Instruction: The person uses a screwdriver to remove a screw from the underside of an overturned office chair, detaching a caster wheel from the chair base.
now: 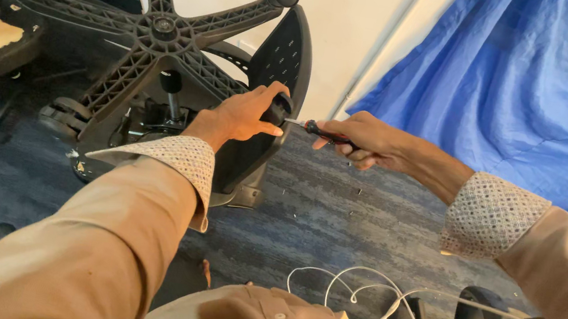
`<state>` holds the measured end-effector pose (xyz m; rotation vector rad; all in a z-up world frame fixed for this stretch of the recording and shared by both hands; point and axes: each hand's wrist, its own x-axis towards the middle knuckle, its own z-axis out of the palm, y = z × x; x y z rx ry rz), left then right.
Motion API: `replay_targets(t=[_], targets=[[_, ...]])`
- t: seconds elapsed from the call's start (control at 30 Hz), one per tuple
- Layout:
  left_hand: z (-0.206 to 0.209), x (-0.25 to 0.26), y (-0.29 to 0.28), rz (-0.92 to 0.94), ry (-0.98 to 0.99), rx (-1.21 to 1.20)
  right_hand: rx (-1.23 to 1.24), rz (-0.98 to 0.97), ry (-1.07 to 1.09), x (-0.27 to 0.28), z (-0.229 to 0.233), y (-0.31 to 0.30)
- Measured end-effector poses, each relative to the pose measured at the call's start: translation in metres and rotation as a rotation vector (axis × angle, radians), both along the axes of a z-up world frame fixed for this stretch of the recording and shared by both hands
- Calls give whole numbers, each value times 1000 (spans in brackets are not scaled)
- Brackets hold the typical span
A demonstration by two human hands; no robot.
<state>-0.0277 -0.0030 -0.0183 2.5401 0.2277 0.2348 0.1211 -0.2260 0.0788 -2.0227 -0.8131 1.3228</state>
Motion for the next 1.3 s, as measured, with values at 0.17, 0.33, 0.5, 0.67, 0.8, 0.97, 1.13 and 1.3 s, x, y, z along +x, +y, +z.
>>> replay_targets(t=[0.17, 0.33, 0.5, 0.67, 0.8, 0.97, 1.13, 1.3], targets=[[-5, -3, 5, -9, -50, -24, 396, 400, -1056, -20, 5, -16], [-9, -4, 6, -11, -37, -38, 382, 616, -1286, -23, 3, -24], [-12, -8, 4, -27, -43, -16, -9, 173, -341, -15, 0, -12], [-8, -9, 10, -62, -18, -21, 8, 6, -40, -19, 0, -7], [-6, -7, 9, -52, -24, -36, 418, 420, -1145, -29, -5, -18], [-7, -13, -2, -12, -52, -28, 311, 583, -1340, -31, -9, -25], [-6, -22, -7, -24, -122, 5, 150, 289, -662, -22, -13, -15], [-5, -28, -6, -51, -177, -52, -16, -23, 49, -25, -8, -11]])
